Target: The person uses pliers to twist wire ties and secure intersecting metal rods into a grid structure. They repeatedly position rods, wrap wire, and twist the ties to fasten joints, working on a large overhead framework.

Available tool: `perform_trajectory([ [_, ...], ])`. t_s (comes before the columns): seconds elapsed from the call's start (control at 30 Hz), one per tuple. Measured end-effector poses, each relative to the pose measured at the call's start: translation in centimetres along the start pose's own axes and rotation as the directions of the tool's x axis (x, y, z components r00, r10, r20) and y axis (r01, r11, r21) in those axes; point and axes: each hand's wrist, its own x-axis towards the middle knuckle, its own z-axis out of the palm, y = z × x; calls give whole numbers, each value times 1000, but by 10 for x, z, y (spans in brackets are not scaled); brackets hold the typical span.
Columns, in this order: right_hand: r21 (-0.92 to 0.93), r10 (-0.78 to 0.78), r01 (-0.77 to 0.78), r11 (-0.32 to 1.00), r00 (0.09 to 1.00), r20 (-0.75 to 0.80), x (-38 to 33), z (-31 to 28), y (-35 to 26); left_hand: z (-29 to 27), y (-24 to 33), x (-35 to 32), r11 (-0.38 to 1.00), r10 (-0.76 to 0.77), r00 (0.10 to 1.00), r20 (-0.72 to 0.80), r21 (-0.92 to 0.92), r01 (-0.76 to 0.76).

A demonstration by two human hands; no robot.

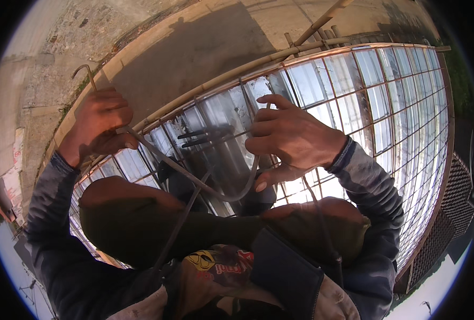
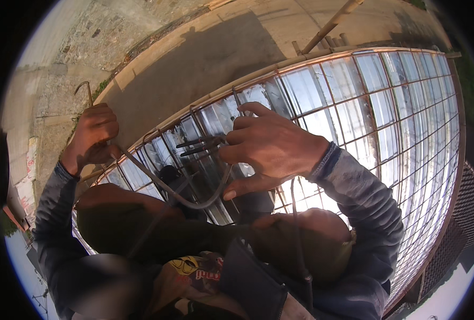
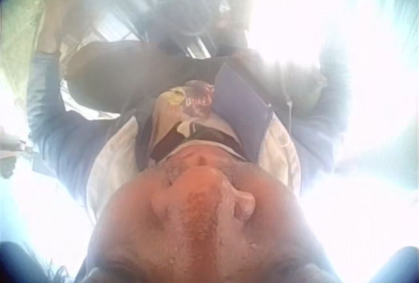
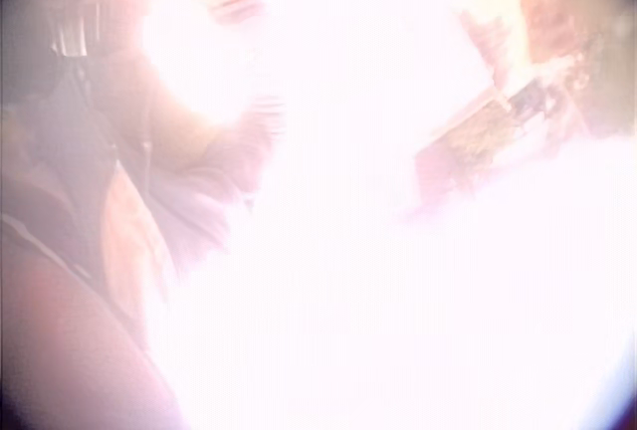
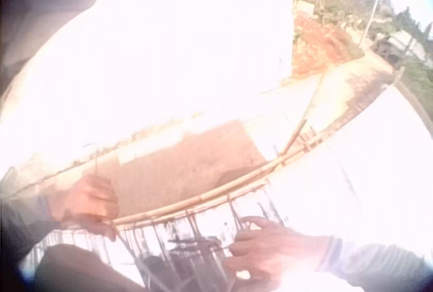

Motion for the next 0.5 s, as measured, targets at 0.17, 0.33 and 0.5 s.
perform_trajectory([
  [0.17,-143,80,-67,988,993,82,2,29,-24,18,44,-37,995,-47,999,-9,85,48],
  [0.33,-338,26,-24,941,1000,0,10,27,-50,15,64,-61,981,-33,996,-86,188,48],
  [0.5,-379,54,-54,924,999,-11,13,34,-69,22,66,-78,987,-39,989,-146,149,61],
])
